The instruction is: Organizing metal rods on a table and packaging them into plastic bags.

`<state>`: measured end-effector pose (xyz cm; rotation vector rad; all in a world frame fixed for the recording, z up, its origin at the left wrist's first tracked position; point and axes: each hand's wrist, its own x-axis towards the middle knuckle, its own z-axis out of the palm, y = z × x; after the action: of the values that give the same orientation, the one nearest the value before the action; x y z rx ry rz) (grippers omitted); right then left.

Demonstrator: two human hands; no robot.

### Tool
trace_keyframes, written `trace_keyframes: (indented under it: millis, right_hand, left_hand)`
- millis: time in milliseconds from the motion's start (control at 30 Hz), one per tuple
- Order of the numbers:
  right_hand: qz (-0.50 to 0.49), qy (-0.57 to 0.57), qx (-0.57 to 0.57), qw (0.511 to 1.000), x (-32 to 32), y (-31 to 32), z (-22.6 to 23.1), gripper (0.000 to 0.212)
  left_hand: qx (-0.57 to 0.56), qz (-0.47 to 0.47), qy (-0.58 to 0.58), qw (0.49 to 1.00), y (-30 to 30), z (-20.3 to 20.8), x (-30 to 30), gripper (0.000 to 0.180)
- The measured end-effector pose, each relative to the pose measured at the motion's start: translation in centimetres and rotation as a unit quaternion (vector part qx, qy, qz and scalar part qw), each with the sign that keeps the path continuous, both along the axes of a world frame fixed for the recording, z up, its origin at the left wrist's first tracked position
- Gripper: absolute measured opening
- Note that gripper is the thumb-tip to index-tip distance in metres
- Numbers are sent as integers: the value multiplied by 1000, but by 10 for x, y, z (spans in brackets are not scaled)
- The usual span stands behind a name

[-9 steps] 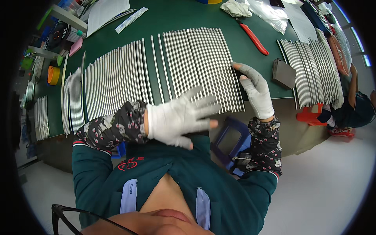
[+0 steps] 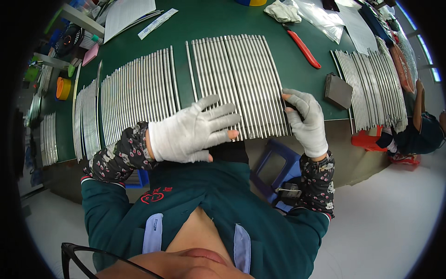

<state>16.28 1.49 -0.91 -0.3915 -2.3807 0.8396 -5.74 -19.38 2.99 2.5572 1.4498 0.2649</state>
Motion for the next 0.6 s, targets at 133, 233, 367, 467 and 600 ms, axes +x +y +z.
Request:
trace_keyframes:
  millis: [133,233,367,467,600]
  right_hand:
    - [3,0,14,1000,-13,-6,7,27]
    - [-11,-5,-36,999,-13,-7,13,25]
    - [-39,15,-288,957,-6,-4,11,23]
    - [-55,5,-315,947,-3,0,6,23]
    - [-56,21,-319,946,-14,-4,8,23]
  left_hand:
    - [49,25,19,998,28,4,-28,70]
    - [95,105,77,987,75,2,-33,68]
    - [64,183,70,979,94,-12,-14,68]
    - [-12,-197,-163,967,43,-28,57,61]
    - [34,-228,-153,961,33,-7,36,59]
